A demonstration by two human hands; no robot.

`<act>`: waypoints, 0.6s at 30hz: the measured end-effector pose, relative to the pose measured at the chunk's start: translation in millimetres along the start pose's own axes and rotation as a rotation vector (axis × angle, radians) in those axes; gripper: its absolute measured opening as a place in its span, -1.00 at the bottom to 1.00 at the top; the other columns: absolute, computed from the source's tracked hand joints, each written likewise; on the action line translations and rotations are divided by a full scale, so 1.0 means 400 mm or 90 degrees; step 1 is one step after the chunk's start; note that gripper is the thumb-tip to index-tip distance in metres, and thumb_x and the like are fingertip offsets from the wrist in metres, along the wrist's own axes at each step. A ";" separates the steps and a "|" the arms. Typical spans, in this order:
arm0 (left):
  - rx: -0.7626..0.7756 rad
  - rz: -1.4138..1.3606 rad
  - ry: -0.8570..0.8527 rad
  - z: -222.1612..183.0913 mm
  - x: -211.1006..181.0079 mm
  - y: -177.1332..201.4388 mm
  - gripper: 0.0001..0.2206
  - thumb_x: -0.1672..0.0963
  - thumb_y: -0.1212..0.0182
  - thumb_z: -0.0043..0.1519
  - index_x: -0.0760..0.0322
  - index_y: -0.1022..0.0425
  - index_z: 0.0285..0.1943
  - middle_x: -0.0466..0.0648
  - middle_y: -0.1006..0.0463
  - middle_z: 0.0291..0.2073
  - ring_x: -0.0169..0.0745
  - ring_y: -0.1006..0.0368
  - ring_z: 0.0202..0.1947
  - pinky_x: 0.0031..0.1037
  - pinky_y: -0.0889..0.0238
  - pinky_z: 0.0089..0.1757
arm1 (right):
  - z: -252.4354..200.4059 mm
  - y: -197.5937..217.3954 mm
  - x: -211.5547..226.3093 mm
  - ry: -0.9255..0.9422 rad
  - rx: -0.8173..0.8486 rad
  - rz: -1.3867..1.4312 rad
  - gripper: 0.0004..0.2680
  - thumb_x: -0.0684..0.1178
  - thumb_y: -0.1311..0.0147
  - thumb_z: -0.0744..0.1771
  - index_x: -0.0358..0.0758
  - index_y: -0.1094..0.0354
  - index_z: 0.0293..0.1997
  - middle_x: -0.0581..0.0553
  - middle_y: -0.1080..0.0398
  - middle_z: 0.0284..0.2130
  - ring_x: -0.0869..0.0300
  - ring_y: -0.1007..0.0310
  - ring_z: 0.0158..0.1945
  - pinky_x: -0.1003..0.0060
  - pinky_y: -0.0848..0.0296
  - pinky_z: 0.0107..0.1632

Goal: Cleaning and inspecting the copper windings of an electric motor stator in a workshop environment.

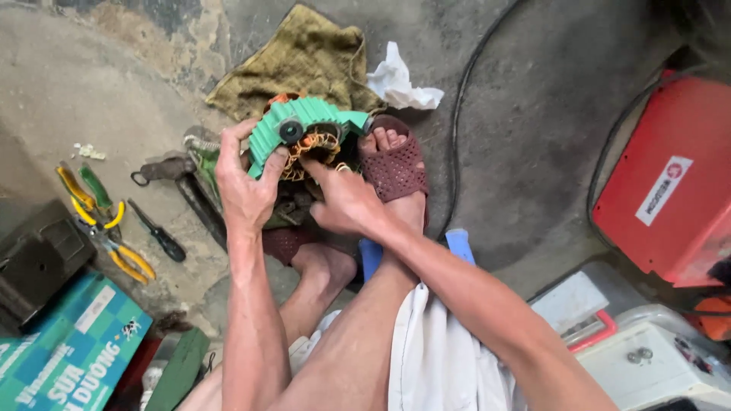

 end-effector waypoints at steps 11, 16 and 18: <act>-0.011 -0.026 0.018 -0.011 0.014 0.004 -0.47 -0.13 -0.28 0.31 0.30 -0.35 0.20 0.14 -0.45 0.13 0.06 -0.35 0.25 -0.16 -0.41 0.08 | -0.015 -0.001 -0.051 -0.042 0.045 -0.115 -0.47 0.02 -0.12 0.28 0.12 -0.11 0.48 -0.48 -0.52 -0.13 -0.40 -0.50 0.06 -0.36 -0.42 0.10; -0.005 -0.039 0.015 -0.015 0.000 0.002 -0.46 -0.14 -0.26 0.33 0.33 -0.34 0.19 0.20 -0.45 0.13 0.10 -0.35 0.23 -0.12 -0.41 0.08 | -0.016 0.081 -0.028 0.106 -0.135 -0.135 -0.68 -0.06 -0.07 0.27 0.00 -0.41 0.15 -0.44 -0.53 -0.38 -0.38 -0.57 -0.19 -0.32 -0.48 -0.07; -0.015 -0.045 0.005 -0.009 -0.005 0.008 -0.47 -0.13 -0.27 0.34 0.34 -0.32 0.19 0.21 -0.44 0.13 0.10 -0.34 0.23 -0.12 -0.41 0.08 | -0.013 0.091 -0.023 0.164 -0.188 -0.137 -0.74 -0.07 -0.08 0.25 -0.10 -0.48 0.03 -0.39 -0.51 -0.44 -0.35 -0.58 -0.28 -0.30 -0.51 -0.17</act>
Point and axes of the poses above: each hand's wrist, its own z-axis towards the middle knuckle, its own y-axis out of the back of the hand, x = y × z, the point moved 10 cm from there along z, towards the middle knuckle
